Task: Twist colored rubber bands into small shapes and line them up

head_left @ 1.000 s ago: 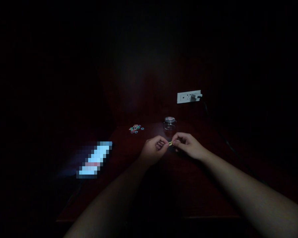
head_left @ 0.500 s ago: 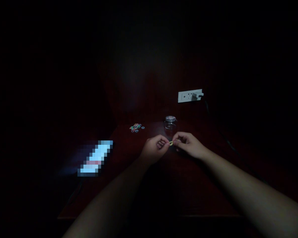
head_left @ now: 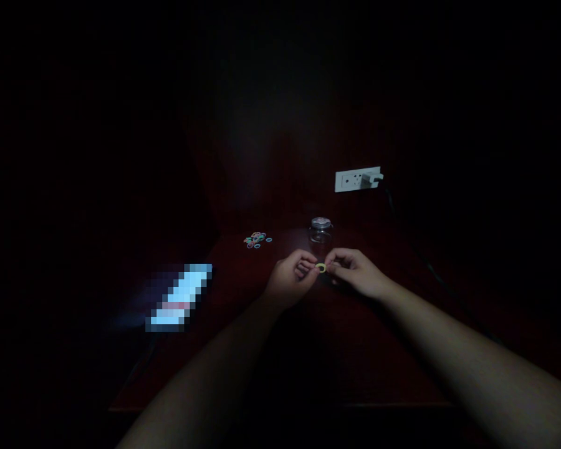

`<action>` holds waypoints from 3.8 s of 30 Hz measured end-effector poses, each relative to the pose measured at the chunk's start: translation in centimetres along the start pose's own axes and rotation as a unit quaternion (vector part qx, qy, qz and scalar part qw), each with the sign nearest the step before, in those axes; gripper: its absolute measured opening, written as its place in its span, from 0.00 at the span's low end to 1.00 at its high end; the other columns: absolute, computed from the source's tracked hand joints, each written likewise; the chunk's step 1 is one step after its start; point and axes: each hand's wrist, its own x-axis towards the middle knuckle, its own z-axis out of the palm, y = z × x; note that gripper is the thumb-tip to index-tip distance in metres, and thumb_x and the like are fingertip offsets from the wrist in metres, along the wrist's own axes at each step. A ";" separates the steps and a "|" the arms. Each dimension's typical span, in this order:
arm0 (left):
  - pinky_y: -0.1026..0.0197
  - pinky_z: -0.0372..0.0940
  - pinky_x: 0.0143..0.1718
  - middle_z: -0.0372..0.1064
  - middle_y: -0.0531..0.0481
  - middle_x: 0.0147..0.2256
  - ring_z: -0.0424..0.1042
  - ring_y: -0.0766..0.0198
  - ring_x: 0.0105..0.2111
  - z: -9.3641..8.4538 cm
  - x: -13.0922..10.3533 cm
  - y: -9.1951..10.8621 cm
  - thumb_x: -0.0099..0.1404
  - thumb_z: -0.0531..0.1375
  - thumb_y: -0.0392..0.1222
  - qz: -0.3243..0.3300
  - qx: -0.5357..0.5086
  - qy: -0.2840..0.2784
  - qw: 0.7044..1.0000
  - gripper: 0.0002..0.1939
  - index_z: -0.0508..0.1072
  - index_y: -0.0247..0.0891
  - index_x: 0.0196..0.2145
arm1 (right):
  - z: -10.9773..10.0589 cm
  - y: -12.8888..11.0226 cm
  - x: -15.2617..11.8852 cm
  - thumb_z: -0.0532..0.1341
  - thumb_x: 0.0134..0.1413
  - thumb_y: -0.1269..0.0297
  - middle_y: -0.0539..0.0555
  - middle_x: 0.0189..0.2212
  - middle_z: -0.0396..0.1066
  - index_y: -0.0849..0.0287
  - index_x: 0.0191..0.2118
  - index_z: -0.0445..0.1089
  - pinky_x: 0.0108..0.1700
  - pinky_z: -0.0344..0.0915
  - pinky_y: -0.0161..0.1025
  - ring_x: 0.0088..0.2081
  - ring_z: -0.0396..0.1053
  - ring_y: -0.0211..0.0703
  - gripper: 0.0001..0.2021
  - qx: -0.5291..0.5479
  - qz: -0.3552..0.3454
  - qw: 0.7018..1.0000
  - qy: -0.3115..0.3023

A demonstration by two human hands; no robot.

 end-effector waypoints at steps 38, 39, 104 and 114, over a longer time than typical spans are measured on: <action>0.67 0.64 0.29 0.70 0.48 0.31 0.69 0.67 0.30 -0.1 0.3 -0.9 0.54 0.56 0.41 0.016 0.018 0.019 1.000 0.10 0.71 0.36 0.35 | 0.1 0.3 0.2 0.60 0.41 0.59 0.46 0.16 0.57 0.63 0.29 0.66 0.20 0.50 0.30 0.18 0.52 0.30 0.12 -0.040 -0.037 0.997 0.056; 0.67 0.64 0.29 0.70 0.48 0.31 0.69 0.67 0.29 -0.1 0.3 -0.9 0.54 0.56 0.41 0.015 0.018 0.019 1.000 0.10 0.70 0.36 0.34 | 0.1 0.3 0.2 0.59 0.41 0.59 0.47 0.17 0.57 0.63 0.29 0.66 0.20 0.50 0.30 0.19 0.52 0.30 0.12 -0.043 -0.038 0.997 0.057; 0.68 0.62 0.28 0.70 0.50 0.29 0.68 0.69 0.27 -0.2 0.2 0.0 0.56 0.54 0.42 0.005 0.043 0.000 0.999 0.09 0.71 0.36 0.30 | -0.3 -0.4 -0.1 0.59 0.43 0.60 0.50 0.21 0.63 0.62 0.26 0.68 0.27 0.57 0.34 0.25 0.59 0.36 0.10 -0.125 -0.080 0.987 0.057; 0.68 0.62 0.28 0.70 0.49 0.28 0.67 0.69 0.27 -0.4 0.2 -0.3 0.58 0.52 0.41 0.013 0.040 -0.008 0.999 0.10 0.71 0.35 0.30 | -0.1 -0.3 0.0 0.58 0.44 0.60 0.52 0.24 0.67 0.63 0.28 0.69 0.28 0.59 0.34 0.26 0.63 0.37 0.10 -0.112 -0.063 0.991 0.040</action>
